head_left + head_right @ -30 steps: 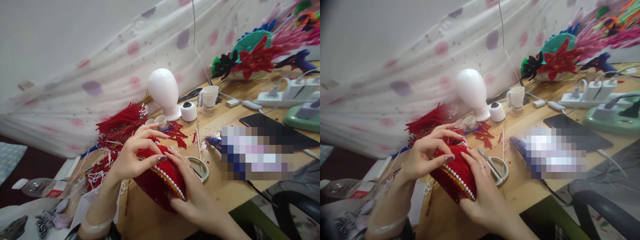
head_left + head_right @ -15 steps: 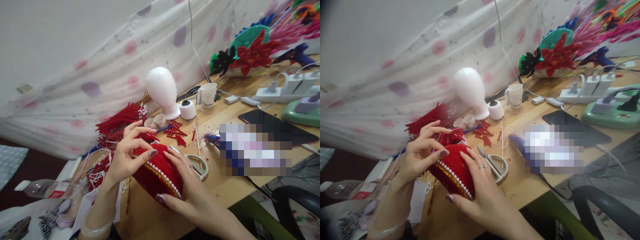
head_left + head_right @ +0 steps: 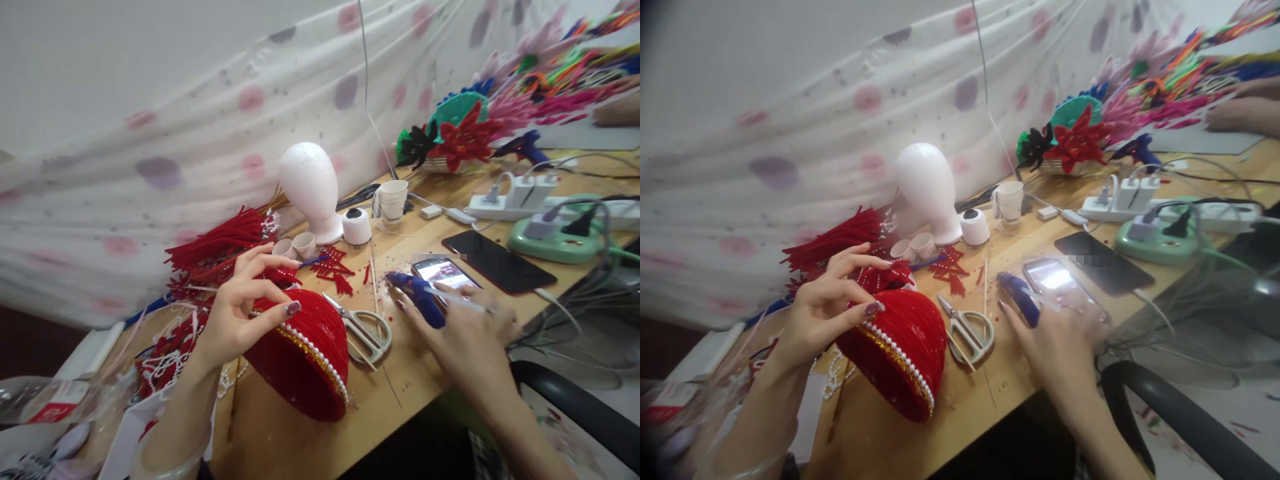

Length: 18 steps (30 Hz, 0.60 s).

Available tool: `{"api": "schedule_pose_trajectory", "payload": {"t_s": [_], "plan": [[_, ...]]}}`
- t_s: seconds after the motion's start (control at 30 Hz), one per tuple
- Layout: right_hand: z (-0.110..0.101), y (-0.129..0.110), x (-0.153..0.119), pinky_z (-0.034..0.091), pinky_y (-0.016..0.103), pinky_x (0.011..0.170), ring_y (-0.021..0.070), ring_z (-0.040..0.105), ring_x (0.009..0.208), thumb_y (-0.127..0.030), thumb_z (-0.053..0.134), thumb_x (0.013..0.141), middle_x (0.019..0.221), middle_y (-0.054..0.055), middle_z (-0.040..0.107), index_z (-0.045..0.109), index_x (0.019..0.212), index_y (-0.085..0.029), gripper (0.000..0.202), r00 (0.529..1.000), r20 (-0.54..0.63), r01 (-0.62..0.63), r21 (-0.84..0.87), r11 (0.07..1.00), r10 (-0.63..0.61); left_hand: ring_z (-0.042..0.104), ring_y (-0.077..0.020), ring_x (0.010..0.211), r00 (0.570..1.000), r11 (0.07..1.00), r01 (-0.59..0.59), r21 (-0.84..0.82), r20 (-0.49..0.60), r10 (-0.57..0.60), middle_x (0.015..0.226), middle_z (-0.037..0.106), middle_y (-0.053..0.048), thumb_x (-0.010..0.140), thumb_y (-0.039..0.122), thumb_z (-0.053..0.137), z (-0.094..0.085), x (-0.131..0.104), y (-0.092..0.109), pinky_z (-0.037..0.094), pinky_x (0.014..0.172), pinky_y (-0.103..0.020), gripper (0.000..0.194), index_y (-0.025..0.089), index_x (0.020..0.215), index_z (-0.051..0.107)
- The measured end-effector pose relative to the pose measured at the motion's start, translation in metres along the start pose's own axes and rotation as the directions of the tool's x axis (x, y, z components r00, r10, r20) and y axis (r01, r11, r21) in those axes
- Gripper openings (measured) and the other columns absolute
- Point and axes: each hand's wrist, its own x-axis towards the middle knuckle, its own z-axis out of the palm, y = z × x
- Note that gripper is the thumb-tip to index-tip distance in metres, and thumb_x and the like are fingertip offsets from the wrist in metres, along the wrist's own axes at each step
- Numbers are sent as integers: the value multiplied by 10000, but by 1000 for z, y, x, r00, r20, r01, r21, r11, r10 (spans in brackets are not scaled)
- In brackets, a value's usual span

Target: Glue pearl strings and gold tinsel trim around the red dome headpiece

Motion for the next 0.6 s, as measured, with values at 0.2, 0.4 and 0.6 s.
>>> {"api": "schedule_pose_trajectory", "payload": {"t_s": [0.2,0.4,0.6], "plan": [[3,-4,20,471,676,786,477,580,1019,-502,488,939,1013,228,690,760,885,-178,426,998,24,49,16,999,-50,497,-346,1335,1000,1000,11,-29,-18,-11,1154,758,-50,810,278,742,-1,-1,0,298,1173,-614,154,295,660,771],[-39,-30,12,544,376,552,261,666,635,-646,598,842,704,49,719,754,869,-251,426,978,207,-106,647,755,-40,521,-313,1308,1000,997,1,-71,-8,-2,1133,767,-31,796,243,751,1,-1,0,269,1198,-593,142,301,669,775],[-56,-59,9,490,305,471,193,626,531,-635,558,893,602,5,668,684,689,-253,451,865,381,-87,755,650,-327,541,-304,1285,1000,996,12,-91,-2,-12,1114,771,-32,792,239,754,3,1,2,272,1208,-566,132,300,678,782]]}}
